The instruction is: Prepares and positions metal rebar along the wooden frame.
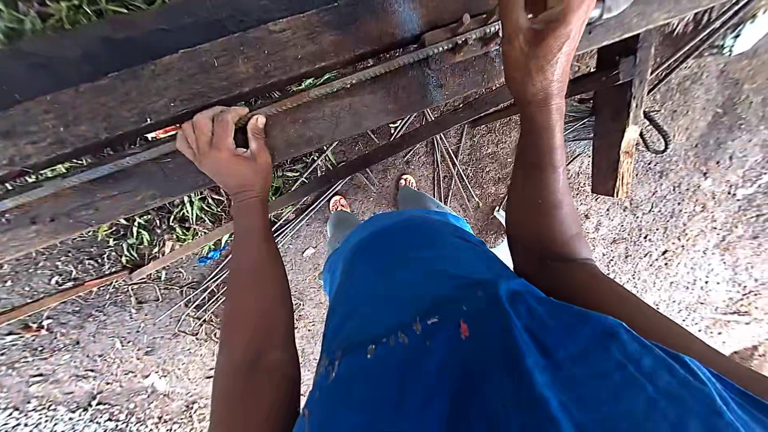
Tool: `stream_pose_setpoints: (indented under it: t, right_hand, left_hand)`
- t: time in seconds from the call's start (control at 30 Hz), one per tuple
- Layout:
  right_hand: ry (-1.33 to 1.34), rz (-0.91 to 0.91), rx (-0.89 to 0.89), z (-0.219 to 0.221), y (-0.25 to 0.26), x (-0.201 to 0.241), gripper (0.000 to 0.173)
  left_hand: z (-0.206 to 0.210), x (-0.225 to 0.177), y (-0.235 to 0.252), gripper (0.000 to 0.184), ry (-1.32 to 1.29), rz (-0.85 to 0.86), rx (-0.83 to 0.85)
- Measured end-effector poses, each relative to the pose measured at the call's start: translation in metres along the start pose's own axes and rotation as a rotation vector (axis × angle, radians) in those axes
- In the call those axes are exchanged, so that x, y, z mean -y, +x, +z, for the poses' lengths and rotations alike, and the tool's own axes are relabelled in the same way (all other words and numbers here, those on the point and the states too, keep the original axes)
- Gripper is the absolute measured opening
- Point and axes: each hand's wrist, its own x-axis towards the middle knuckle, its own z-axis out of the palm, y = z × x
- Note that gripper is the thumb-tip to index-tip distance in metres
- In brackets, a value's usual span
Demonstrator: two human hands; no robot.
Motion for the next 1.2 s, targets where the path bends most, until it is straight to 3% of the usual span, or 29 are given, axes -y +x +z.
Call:
stream_pose_setpoints:
  t: [0.23,0.43,0.57,0.93,1.03,1.13,1.2]
  right_hand:
    - [-0.066,0.133,0.090,-0.045,-0.049,-0.056,0.024]
    - [-0.097,0.281,-0.027,-0.100,-0.068,-0.091,0.032]
    - [-0.094,0.275,-0.093,-0.108,-0.081,-0.097,0.033]
    - [0.038,0.251,0.168,-0.035,-0.103,-0.051,0.035]
    - [0.127,0.152,0.230,-0.003,-0.107,-0.032,0.033]
    - [0.195,0.032,0.298,0.025,-0.102,-0.011,0.031]
    - [0.207,-0.031,0.330,0.041,-0.095,0.002,0.031]
  left_hand:
    - [0.004,0.002,-0.001,0.035,0.016,0.027,-0.049]
    - [0.001,-0.002,0.000,0.034,0.031,0.026,-0.060]
    - [0.002,-0.001,0.000,0.034,0.043,0.032,-0.067]
    - [-0.004,0.001,0.005,0.036,-0.034,-0.002,0.025]
    - [-0.020,0.002,0.008,0.033,-0.198,0.015,0.062]
    - [-0.049,-0.017,-0.011,0.025,-0.265,0.075,-0.070]
    - [-0.071,-0.039,-0.042,0.030,-0.334,-0.010,0.009]
